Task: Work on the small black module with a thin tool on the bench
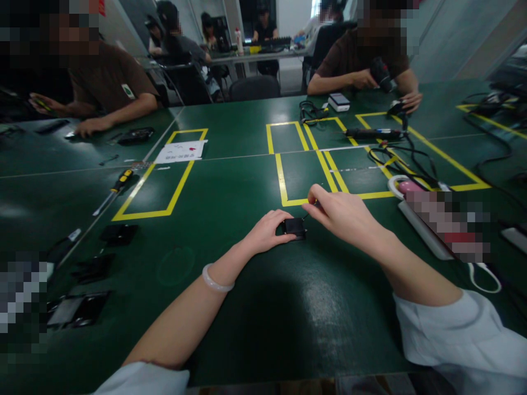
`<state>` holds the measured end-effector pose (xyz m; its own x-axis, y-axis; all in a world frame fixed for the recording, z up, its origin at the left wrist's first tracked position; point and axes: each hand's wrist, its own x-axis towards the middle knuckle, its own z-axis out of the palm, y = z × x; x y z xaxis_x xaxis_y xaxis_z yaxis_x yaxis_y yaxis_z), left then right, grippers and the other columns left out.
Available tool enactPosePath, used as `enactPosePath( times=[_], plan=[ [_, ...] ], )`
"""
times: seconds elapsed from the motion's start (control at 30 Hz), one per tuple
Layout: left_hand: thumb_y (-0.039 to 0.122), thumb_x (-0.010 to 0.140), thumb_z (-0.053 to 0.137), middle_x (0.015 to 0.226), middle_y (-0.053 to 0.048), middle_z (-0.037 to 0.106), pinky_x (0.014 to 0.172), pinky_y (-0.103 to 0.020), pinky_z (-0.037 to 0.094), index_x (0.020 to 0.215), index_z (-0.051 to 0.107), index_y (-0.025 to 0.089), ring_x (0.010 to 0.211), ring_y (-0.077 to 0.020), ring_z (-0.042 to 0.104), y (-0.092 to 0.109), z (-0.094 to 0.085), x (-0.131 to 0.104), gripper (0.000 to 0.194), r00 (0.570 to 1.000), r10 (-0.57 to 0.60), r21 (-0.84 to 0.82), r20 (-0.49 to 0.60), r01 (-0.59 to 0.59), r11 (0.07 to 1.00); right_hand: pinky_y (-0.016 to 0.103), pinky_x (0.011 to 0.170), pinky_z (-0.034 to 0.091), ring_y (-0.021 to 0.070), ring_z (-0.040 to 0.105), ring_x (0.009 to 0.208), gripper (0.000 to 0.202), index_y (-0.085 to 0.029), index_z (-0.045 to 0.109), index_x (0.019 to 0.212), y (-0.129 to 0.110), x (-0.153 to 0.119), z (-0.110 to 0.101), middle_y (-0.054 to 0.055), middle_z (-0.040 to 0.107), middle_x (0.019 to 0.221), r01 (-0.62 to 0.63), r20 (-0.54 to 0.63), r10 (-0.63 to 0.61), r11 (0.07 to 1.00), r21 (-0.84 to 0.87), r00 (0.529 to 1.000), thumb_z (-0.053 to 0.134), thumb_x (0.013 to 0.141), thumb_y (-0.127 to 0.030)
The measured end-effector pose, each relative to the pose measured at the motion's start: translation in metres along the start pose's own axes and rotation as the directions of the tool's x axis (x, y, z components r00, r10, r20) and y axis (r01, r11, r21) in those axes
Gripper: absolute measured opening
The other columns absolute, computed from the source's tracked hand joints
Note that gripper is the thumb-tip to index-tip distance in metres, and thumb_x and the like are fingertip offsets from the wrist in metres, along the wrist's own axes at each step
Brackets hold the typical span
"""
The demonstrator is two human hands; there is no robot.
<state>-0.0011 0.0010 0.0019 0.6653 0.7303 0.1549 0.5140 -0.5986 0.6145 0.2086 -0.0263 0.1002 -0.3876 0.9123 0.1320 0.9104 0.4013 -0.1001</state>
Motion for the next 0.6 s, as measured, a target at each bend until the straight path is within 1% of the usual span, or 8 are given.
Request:
enactPosePath(
  times=[0.13, 0.3, 0.43, 0.6],
  plan=[
    [0.043, 0.085, 0.063, 0.112, -0.006, 0.061, 0.091, -0.036, 0.043, 0.115, 0.056, 0.021, 0.104, -0.0231, 0.055, 0.0001, -0.0006, -0.0003, 0.037, 1.000, 0.010, 0.002, -0.002, -0.010, 1.000, 0.027, 0.050, 0.021, 0.0193, 0.062, 0.063, 0.025, -0.020, 0.051, 0.102, 0.0002, 0.0006, 0.0006, 0.004, 0.069, 0.077, -0.007, 0.000, 0.007, 0.999, -0.048, 1.000, 0.033, 0.097, -0.035],
    [0.043, 0.085, 0.063, 0.112, -0.006, 0.061, 0.090, -0.035, 0.043, 0.114, 0.056, 0.021, 0.104, -0.0230, 0.055, 0.0000, -0.0007, -0.0009, 0.037, 1.000, 0.007, -0.003, -0.002, -0.007, 1.000, 0.027, 0.052, 0.025, 0.0178, 0.062, 0.065, 0.021, -0.019, 0.049, 0.104, 0.0008, -0.0015, 0.0008, 0.003, 0.069, 0.083, 0.043, -0.043, -0.042, 0.999, 0.021, 0.998, 0.033, 0.096, -0.030],
    [0.044, 0.085, 0.063, 0.111, -0.006, 0.061, 0.089, -0.035, 0.044, 0.115, 0.056, 0.021, 0.103, -0.0226, 0.055, -0.0011, 0.0002, -0.0012, 0.038, 1.000, 0.009, -0.005, -0.009, -0.009, 1.000, 0.027, 0.053, 0.025, 0.0177, 0.062, 0.066, 0.021, -0.020, 0.049, 0.100, -0.0002, -0.0025, -0.0005, 0.002, 0.069, 0.079, 0.038, -0.036, -0.036, 0.998, 0.041, 0.999, 0.034, 0.096, -0.035],
    [0.044, 0.085, 0.063, 0.111, -0.006, 0.061, 0.089, -0.035, 0.044, 0.115, 0.056, 0.021, 0.102, -0.0227, 0.055, -0.0021, 0.0011, -0.0009, 0.039, 1.000, 0.006, 0.001, -0.008, -0.006, 1.000, 0.027, 0.051, 0.023, 0.0193, 0.063, 0.066, 0.026, -0.021, 0.050, 0.098, -0.0016, -0.0014, -0.0017, 0.001, 0.068, 0.074, 0.008, -0.019, -0.008, 1.000, 0.000, 1.000, 0.035, 0.097, -0.043]
  ],
)
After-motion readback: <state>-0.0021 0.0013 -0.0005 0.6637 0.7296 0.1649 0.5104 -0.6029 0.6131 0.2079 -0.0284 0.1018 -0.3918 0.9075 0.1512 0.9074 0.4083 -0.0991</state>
